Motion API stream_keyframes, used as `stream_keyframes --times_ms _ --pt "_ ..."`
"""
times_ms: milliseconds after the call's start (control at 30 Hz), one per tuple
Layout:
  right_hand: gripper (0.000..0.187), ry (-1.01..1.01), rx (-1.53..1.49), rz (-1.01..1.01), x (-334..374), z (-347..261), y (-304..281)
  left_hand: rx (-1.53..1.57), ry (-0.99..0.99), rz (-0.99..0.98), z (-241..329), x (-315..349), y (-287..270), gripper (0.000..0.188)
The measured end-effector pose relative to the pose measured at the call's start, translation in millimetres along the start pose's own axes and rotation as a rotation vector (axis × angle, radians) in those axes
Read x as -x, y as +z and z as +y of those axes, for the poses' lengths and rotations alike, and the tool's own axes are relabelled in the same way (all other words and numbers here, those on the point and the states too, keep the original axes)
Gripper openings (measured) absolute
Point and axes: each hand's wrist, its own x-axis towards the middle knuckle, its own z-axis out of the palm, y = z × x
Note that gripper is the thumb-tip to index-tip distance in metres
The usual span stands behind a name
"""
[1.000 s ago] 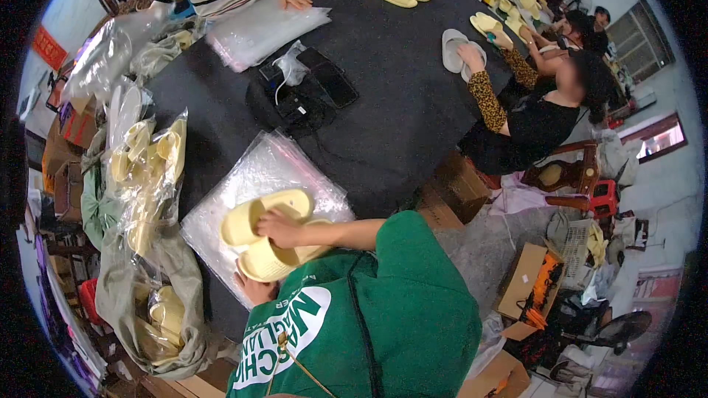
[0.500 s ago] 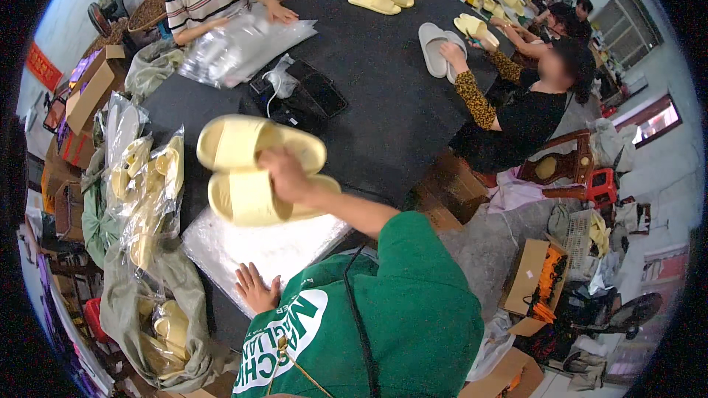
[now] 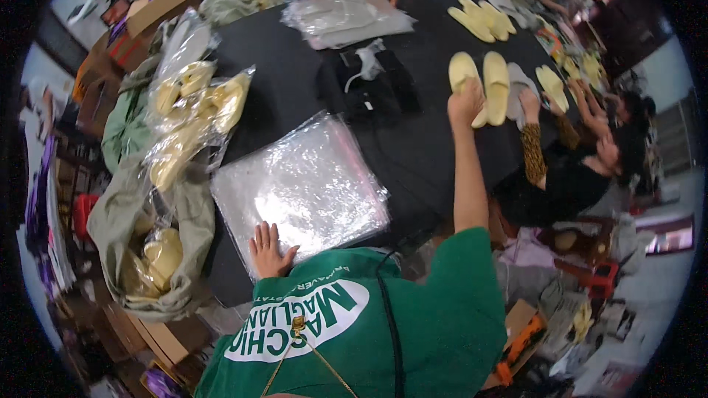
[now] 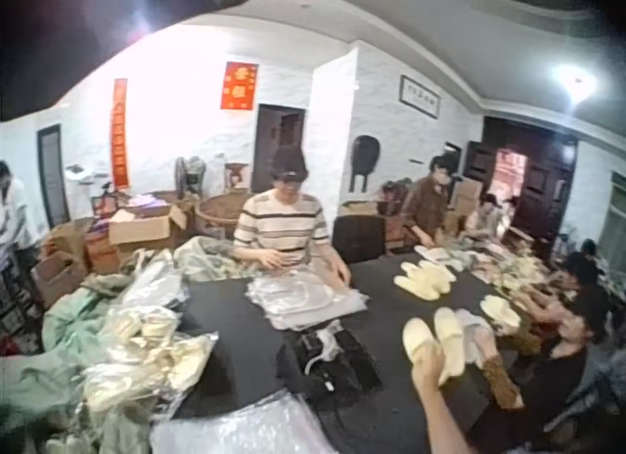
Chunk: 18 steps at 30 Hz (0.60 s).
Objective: The person places pairs of yellow and black slippers into clear plastic bags on a table. They retrieve the slippers from a large green sack and arrange them inside the bags, occasionally adjusting the bags or the slippers. Other people are visible in the background performing similar tasks.
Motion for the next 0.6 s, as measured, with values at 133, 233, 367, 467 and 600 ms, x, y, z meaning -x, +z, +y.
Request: stream_keyframes --times_ms 133,233,367,467,600 --pt "0.016 -0.403 -0.560 -0.213 102 -109 -15 0.012 -0.016 -0.026 -5 2 -2 0.084" --pt "0.017 -0.519 -0.593 -0.412 184 -162 -7 0.040 -0.029 -0.030 -6 1 1 0.083" --pt "0.019 -0.690 -0.737 -0.679 252 -205 -10 0.021 -0.014 0.017 -7 2 1 0.080" --pt "0.021 -0.794 -0.740 -0.736 301 -203 14 0.024 -0.028 0.045 -7 4 1 0.074" --pt "0.023 -0.789 -0.717 -0.610 317 -200 12 0.011 -0.030 0.071 -10 6 6 0.070"
